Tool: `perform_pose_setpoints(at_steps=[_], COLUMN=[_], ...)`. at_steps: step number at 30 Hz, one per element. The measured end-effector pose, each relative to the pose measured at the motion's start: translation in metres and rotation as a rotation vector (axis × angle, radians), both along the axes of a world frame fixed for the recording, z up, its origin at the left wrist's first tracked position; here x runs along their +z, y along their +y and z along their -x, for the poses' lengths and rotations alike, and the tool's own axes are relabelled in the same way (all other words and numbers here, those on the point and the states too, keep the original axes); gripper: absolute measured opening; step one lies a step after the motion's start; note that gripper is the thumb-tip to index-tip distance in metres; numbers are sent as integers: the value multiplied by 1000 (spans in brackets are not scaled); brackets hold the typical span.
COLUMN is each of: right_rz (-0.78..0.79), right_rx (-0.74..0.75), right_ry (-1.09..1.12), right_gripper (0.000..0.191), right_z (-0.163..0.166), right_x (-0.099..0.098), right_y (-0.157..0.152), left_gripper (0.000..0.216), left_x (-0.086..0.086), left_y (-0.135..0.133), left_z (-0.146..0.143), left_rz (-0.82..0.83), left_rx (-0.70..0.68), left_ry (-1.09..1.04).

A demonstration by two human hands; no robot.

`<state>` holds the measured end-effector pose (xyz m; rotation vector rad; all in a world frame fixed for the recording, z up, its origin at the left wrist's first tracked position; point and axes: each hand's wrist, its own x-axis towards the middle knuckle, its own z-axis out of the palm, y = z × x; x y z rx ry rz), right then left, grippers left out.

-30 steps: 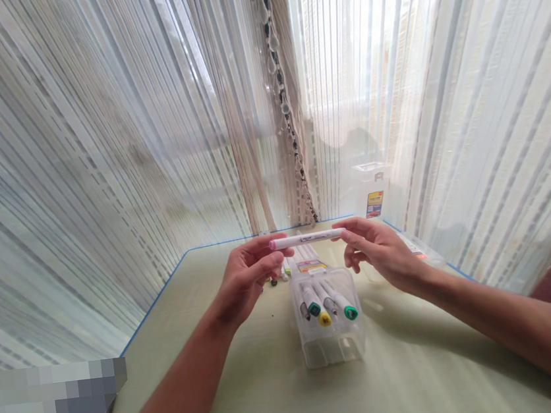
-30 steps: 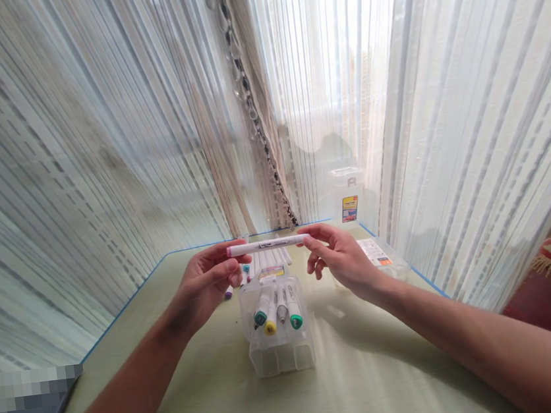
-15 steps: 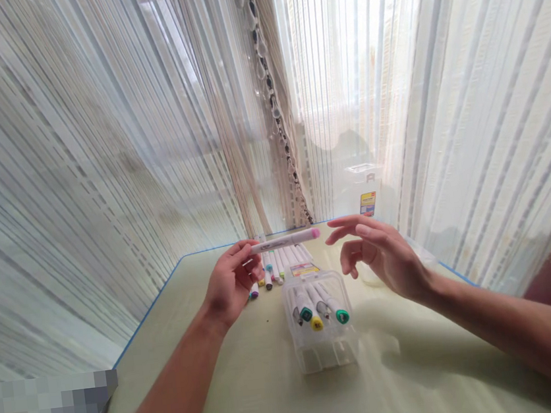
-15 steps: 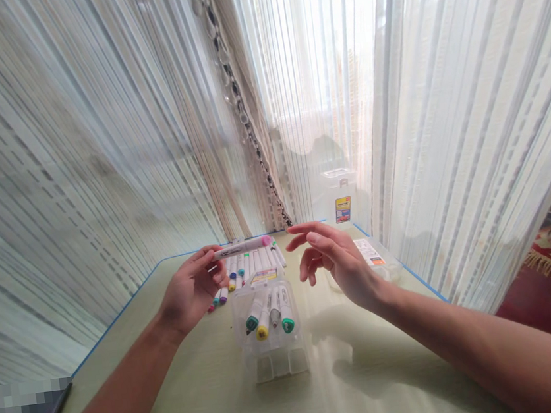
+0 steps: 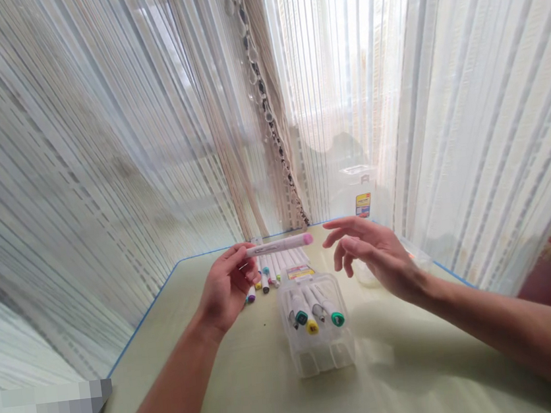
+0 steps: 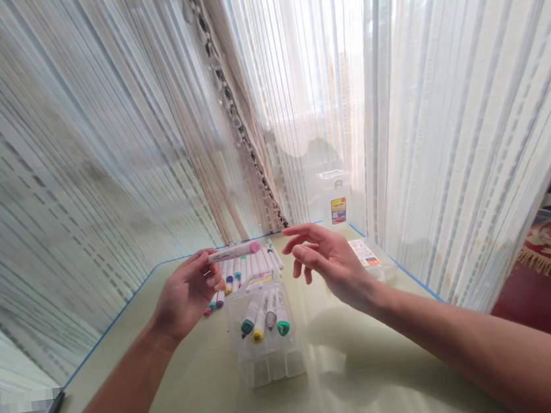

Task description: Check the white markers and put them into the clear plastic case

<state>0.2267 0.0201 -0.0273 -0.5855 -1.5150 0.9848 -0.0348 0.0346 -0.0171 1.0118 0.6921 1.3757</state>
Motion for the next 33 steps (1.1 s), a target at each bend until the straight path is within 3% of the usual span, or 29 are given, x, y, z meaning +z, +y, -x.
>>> perform_pose_setpoints(at_steps=[5, 9, 20, 33], right_rz=[-72, -79, 52, 152], right_rx=[-41, -79, -155, -83], right_ry=[-75, -72, -79, -23], right_gripper=[38, 28, 36, 40], right_z=[3, 6, 4, 3], right_x=[-3, -4, -1, -4], right_y=[-2, 1, 12, 17], left_gripper=[24, 28, 25, 25], left_x=[-3, -3, -5, -3], left_y=[-1, -4, -3, -4], left_z=[-7, -11, -10, -9], left_rz=[24, 20, -51, -66], left_rx=[15, 20, 16, 36], left_ry=[90, 120, 197, 264])
